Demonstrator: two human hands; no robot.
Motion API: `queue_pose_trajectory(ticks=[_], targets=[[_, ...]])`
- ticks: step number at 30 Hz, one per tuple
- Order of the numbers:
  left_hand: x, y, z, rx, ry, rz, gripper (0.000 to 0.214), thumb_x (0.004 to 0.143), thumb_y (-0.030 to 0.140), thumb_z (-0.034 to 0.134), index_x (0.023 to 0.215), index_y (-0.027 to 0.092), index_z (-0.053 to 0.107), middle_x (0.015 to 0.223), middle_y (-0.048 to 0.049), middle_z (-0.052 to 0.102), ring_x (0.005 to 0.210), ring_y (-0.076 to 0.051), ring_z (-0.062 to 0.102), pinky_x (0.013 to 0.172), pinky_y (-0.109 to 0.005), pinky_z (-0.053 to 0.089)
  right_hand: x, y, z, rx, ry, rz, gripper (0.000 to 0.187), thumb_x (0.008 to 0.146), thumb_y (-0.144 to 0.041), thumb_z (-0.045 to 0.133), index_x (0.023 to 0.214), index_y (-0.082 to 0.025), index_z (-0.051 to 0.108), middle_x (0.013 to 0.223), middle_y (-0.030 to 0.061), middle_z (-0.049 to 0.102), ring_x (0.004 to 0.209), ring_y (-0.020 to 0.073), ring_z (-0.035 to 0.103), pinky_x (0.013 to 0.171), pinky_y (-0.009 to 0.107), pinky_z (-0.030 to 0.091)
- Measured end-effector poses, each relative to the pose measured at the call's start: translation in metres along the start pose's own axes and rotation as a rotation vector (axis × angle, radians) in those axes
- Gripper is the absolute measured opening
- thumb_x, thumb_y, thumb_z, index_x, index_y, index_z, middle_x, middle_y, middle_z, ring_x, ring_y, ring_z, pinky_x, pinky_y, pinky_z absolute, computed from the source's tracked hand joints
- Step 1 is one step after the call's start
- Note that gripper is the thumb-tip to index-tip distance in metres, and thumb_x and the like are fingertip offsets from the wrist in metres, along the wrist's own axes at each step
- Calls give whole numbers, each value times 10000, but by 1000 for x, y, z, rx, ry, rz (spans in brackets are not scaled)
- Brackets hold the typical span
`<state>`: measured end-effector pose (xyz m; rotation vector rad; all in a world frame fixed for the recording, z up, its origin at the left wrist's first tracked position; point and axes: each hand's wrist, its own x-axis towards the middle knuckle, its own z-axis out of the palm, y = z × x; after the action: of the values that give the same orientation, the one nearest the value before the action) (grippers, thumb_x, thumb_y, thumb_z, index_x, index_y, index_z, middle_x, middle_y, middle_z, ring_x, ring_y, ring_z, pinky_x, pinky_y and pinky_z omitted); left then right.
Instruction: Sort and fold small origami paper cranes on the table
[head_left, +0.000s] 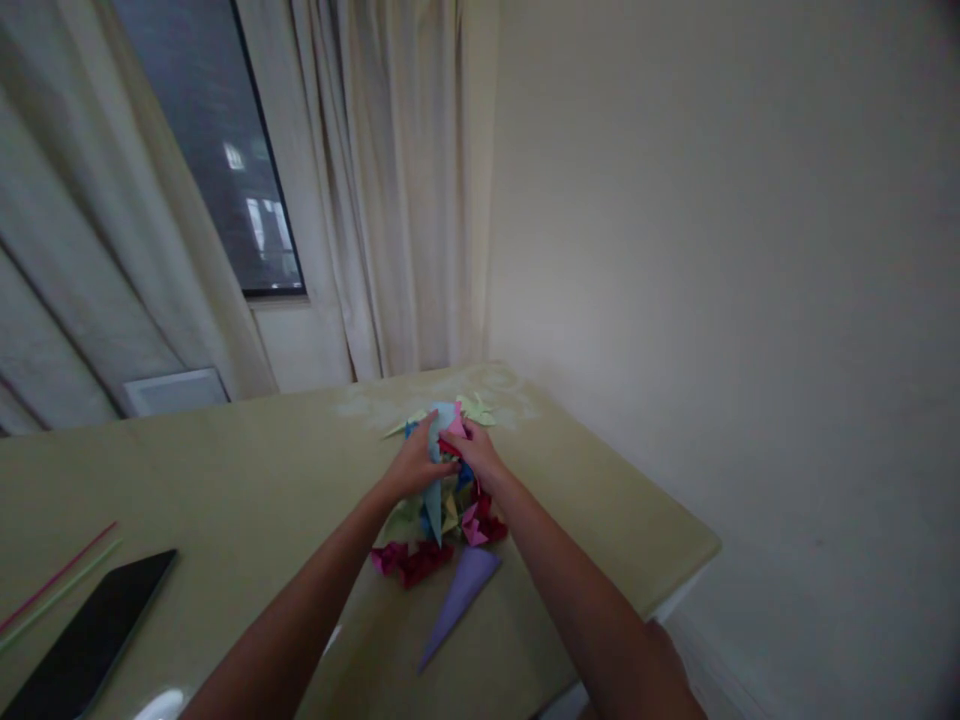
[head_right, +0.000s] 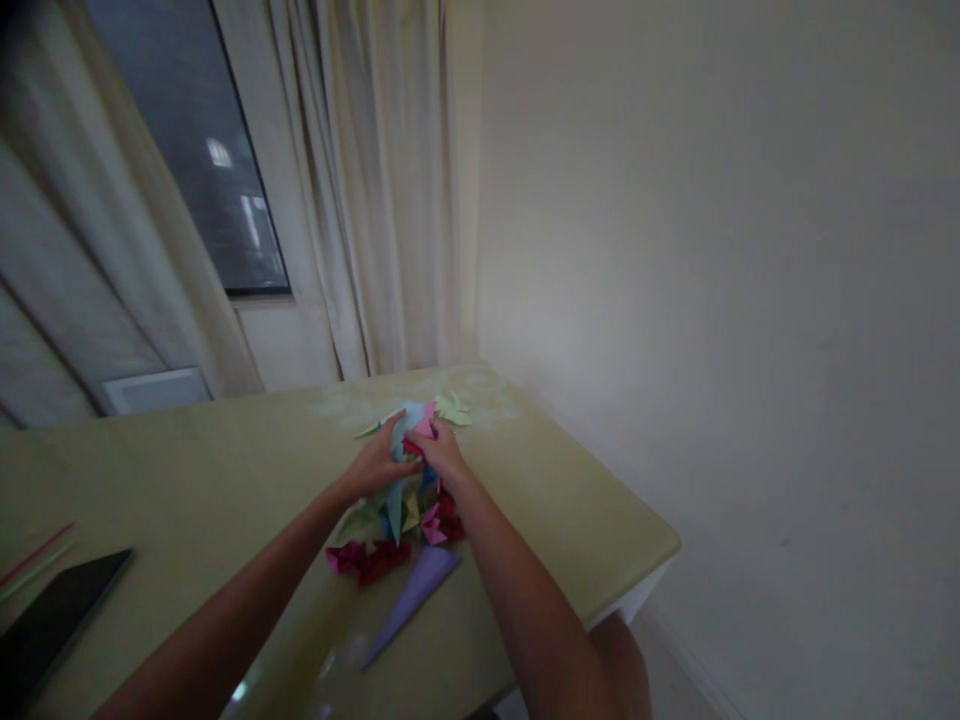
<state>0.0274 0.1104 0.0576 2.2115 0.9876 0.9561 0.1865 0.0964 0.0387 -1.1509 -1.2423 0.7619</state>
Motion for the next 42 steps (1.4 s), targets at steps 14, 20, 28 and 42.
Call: queue_pose_trajectory(ticks=[14,20,28,42], targets=[[-132,-13,-49,208,80,-150,948,767,738,722,1544,246,490,1605,-188,497,1508,-433,429,1232,-620,348,-65,-26,-97,-389,-214,-23,788,610,-453,959,1325,-223,720,1299,134,728,1193,356,685,1029,517,543],[-124,11,10,294,-94,-128,1148,619,504,909,1618,240,408,1708,-226,304,1561,-495,298,1224,-641,341,-89,-19,-36,-381,-347,-104,919,645,-371,952,1480,-242,589,1472,148,629,1347,350,604,1163,525,453],[-109,3,-20,168,168,-47,729,845,404,717,1528,254,513,1499,-158,550,1378,-356,563,1188,-521,450,-72,-36,-44,-322,-182,-94,555,921,-419,656,1451,-268,593,1441,117,650,1185,300,693,1020,488,569],[-159,-15,5,429,273,30,736,931,583,627,1588,293,462,1635,-112,478,1494,-373,427,1189,-561,424,-103,20,-104,-756,159,-59,554,988,-545,544,1357,-157,690,1525,178,580,1434,309,539,1247,466,392]])
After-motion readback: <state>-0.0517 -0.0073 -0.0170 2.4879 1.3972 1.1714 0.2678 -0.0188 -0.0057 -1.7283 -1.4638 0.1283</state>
